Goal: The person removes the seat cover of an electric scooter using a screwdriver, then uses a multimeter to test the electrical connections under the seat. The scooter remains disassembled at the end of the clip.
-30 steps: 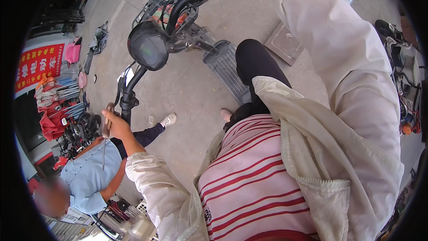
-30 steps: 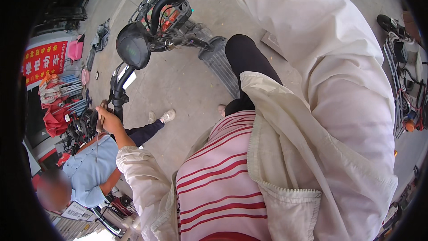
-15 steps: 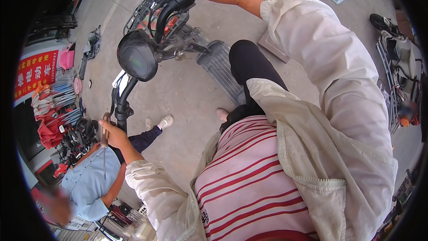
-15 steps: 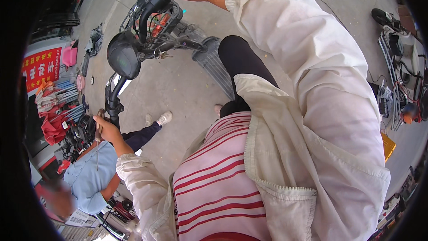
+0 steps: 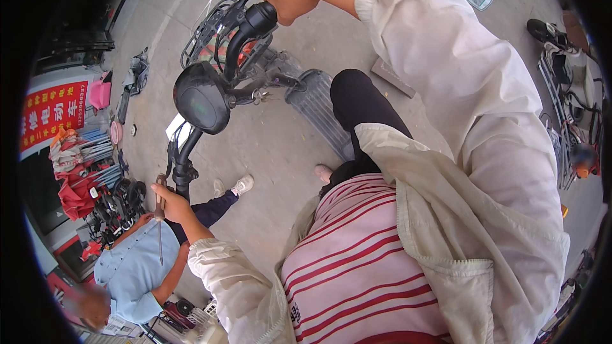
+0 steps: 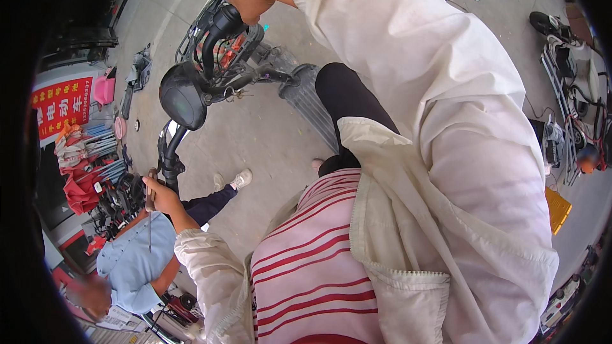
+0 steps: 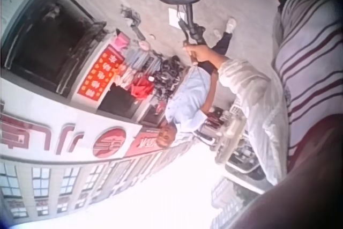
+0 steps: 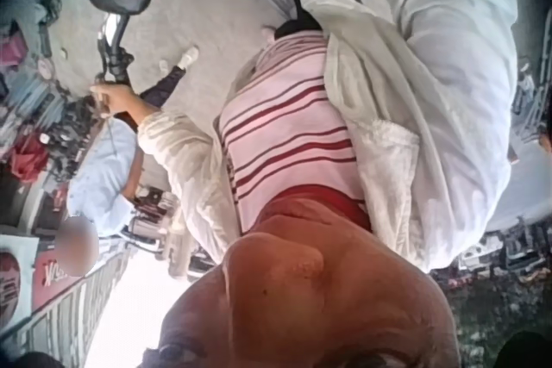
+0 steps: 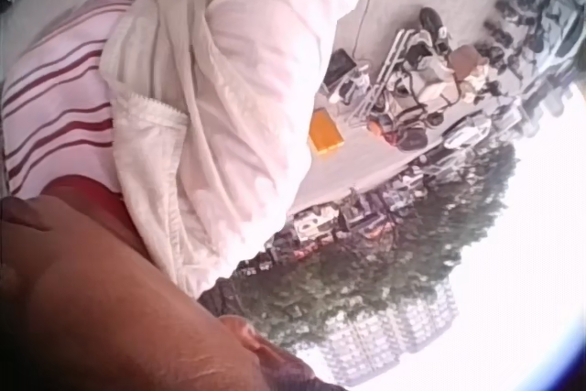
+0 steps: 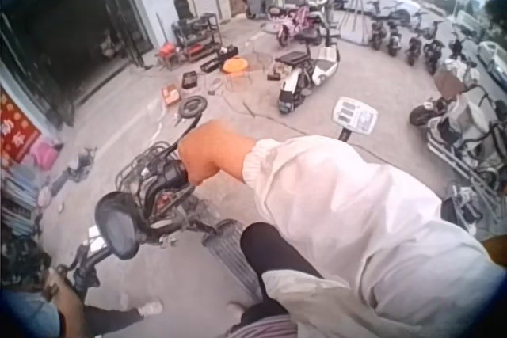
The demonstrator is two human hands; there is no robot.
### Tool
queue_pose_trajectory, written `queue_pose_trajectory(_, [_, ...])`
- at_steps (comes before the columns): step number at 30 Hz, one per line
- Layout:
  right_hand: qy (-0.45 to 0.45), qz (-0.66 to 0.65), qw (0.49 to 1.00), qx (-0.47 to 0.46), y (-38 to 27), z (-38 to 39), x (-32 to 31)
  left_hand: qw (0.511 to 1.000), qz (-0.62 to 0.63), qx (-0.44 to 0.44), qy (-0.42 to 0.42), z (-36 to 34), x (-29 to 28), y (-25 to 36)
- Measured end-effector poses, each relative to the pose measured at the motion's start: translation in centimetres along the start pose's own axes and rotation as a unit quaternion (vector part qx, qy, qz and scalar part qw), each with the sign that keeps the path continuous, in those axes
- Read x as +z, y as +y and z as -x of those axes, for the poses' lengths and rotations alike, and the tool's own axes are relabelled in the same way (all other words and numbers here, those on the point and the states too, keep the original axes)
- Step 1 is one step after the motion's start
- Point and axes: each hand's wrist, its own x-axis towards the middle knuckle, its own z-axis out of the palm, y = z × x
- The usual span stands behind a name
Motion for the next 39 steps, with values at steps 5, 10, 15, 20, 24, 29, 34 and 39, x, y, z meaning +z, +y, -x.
queue_pose_trajectory(5, [-0.012, -0.011, 1.0, -0.004, 0.3, -1.0, 0.2, 1.0, -0.003, -0.017, -0.005, 0.9, -0.3, 1.2])
queue_pose_trajectory(10, [0.148, 0.001, 0.989, -0.014, 0.1, 0.4, 2.1, 1.0, -0.012, -0.016, -0.002, 0.1, -0.4, 0.5])
queue_pose_trajectory(15, [0.413, 0.1, 0.905, 0.005, 0.3, 0.7, 5.9, 1.0, 0.018, -0.007, 0.002, 0.3, 0.0, 0.7])
queue_pose_trajectory(20, [0.443, 0.114, 0.889, -0.028, 0.9, -0.3, 7.2, 0.999, 0.024, -0.04, 0.01, -0.1, 0.1, -0.1])
queue_pose_trajectory(24, [0.456, 0.105, 0.884, -0.028, 0.6, 0.2, 6.7, 0.998, 0.055, -0.02, 0.014, -0.5, 0.1, -0.7])
queue_pose_trajectory(29, [0.236, 0.046, 0.971, -0.011, 0.4, 1.4, 3.7, 1.0, 0.024, -0.013, 0.008, 1.5, -0.2, 2.2])
queue_pose_trajectory(34, [0.01, 0.004, 1.0, -0.022, 0.6, -0.6, 0.3, 0.999, 0.027, -0.035, 0.006, -0.2, -0.5, 0.3])
queue_pose_trajectory(39, [0.092, -0.001, 0.996, -0.014, 1.0, 0.6, 0.9, 0.997, 0.012, -0.071, -0.004, 1.4, 0.0, 2.5])
